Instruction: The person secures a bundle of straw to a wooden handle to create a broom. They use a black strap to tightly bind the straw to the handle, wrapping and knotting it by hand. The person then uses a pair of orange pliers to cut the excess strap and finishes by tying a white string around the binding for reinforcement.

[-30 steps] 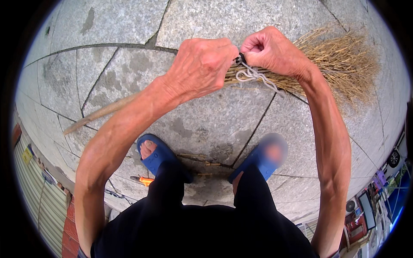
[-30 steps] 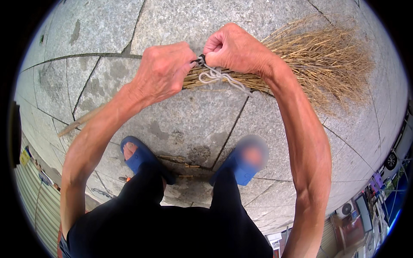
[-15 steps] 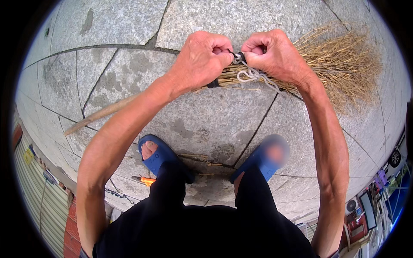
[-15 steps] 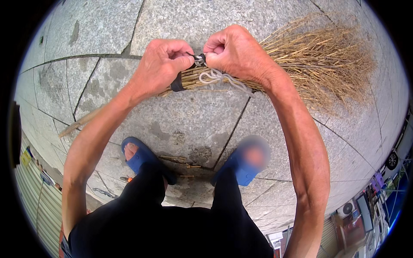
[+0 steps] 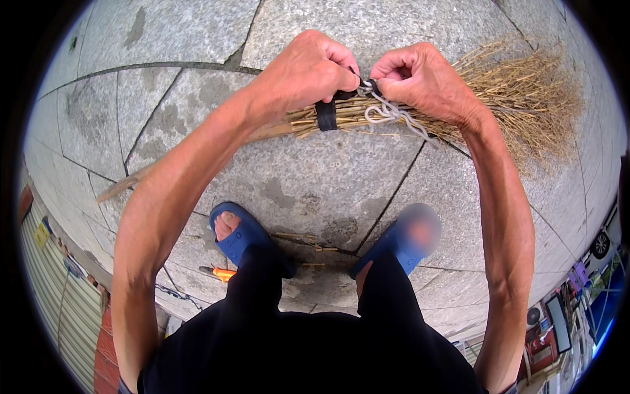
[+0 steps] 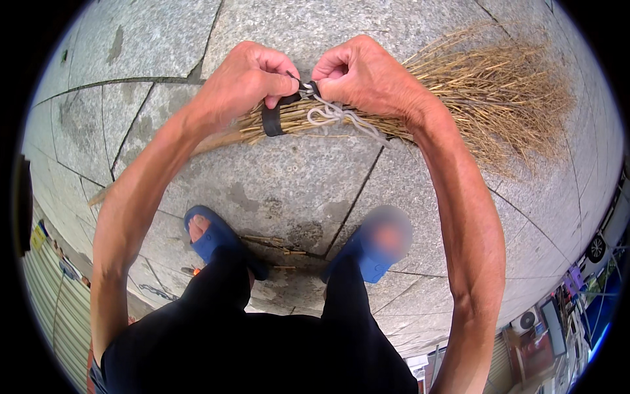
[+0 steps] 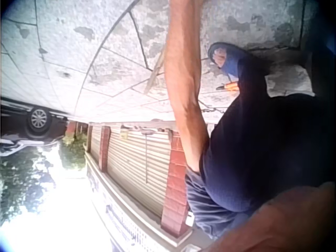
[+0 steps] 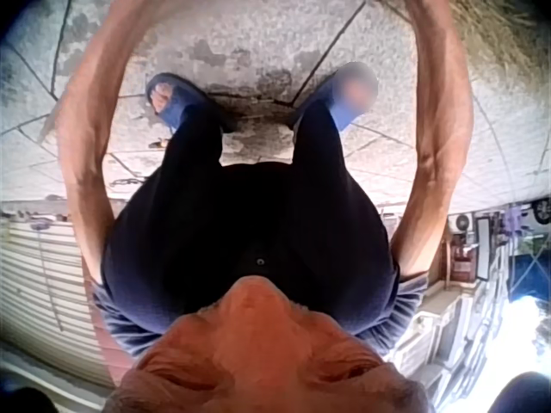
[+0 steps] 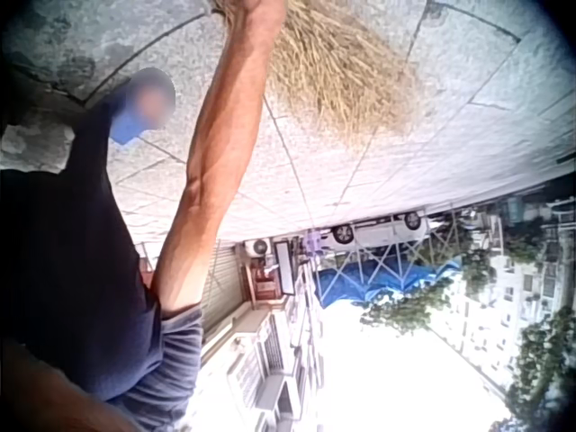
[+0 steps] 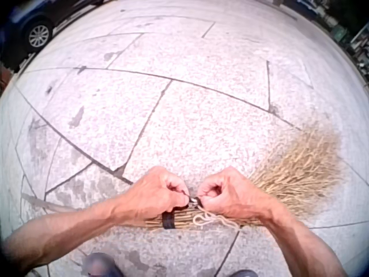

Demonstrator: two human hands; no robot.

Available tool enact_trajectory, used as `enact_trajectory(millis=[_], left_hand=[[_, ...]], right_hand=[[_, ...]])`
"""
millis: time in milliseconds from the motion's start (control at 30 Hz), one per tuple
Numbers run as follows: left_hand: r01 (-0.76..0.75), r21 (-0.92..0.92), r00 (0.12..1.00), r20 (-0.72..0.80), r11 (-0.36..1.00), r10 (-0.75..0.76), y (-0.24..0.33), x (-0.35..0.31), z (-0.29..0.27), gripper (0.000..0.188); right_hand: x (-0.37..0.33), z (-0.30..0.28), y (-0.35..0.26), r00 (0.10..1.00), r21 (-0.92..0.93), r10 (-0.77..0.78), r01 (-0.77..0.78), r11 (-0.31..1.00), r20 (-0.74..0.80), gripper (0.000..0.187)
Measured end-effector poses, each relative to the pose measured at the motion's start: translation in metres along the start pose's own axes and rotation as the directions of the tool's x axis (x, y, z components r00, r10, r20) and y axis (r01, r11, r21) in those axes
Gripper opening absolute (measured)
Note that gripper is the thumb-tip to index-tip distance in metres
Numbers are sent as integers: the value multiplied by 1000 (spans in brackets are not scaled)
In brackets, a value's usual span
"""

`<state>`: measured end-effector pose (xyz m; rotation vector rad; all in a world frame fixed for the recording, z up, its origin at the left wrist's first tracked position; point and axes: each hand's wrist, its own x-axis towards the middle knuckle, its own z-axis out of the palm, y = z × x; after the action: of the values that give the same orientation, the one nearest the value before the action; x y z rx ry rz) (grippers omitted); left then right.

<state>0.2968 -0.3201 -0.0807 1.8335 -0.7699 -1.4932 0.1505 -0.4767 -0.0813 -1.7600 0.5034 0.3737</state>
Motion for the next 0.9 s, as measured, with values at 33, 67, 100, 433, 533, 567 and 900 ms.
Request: enact_trajectory(millis=[33, 67, 100, 433, 533, 567, 900], left_hand=[[12, 11, 1000, 11, 1000, -12, 2, 0, -2, 12], [24, 22, 999, 21, 999, -25, 3, 0, -3, 13], [34, -20, 999, 31, 999, -33, 1, 1, -3, 12], [-2, -109, 1000, 27, 994, 5, -11, 7, 2, 12], [-23, -118, 1000, 5, 993, 24, -14, 7, 4, 12], [-27, -118, 1000, 2, 993, 27, -14, 6, 4, 12], [-217, 58, 975, 71, 974, 213, -17, -3, 5, 16]], right_hand=[[1, 0, -1, 1000, 9, 19, -19, 1000, 17, 9], [1, 0, -2, 999, 8, 19, -19, 1000, 32, 9], [2, -1, -1, 999, 7, 19, -19, 1000, 47, 9], [2, -4, 1, 995, -15, 23, -21, 1000, 94, 6], [3, -5, -2, 996, -48, 39, -35, 998, 81, 13], [3, -4, -2, 997, -43, 37, -34, 999, 73, 13], [1, -2, 0, 997, -21, 47, -46, 999, 68, 16]])
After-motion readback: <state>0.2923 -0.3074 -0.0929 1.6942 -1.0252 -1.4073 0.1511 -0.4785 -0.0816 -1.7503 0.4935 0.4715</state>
